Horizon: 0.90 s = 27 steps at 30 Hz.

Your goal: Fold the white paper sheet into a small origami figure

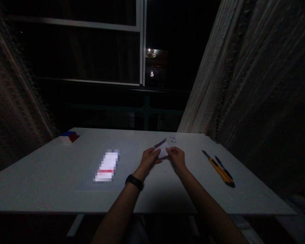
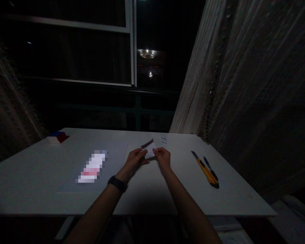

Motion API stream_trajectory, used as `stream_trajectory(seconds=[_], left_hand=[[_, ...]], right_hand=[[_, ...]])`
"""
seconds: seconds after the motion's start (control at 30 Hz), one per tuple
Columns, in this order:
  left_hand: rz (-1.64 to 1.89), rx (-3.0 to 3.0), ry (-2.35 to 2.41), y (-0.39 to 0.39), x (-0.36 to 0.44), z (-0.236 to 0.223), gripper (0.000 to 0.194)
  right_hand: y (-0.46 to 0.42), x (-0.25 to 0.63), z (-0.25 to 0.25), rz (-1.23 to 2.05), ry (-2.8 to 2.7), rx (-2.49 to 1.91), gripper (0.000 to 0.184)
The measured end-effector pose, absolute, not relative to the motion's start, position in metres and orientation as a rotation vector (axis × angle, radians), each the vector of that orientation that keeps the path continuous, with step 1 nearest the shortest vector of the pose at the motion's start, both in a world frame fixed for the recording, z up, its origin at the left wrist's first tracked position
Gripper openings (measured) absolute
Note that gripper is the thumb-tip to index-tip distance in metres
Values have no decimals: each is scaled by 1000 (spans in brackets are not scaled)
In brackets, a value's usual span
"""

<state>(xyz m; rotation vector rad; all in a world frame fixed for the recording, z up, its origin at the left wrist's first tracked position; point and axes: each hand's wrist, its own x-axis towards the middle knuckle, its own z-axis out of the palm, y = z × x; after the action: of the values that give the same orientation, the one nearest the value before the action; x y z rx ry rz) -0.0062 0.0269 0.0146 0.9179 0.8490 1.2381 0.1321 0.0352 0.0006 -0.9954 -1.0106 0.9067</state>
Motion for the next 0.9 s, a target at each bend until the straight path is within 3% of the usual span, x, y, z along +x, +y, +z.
stream_trajectory(seconds=[0.4, 0.73, 0.9], left_hand=[[1305, 1029, 900, 27, -6, 12, 28], [1276, 985, 961, 29, -11, 12, 31], [1300, 1000, 967, 29, -10, 12, 32]], right_hand=[[34, 130, 1, 966, -985, -967, 28], [29, 130, 7, 1091, -972, -961, 50], [30, 132, 7, 1156, -959, -1047, 28]])
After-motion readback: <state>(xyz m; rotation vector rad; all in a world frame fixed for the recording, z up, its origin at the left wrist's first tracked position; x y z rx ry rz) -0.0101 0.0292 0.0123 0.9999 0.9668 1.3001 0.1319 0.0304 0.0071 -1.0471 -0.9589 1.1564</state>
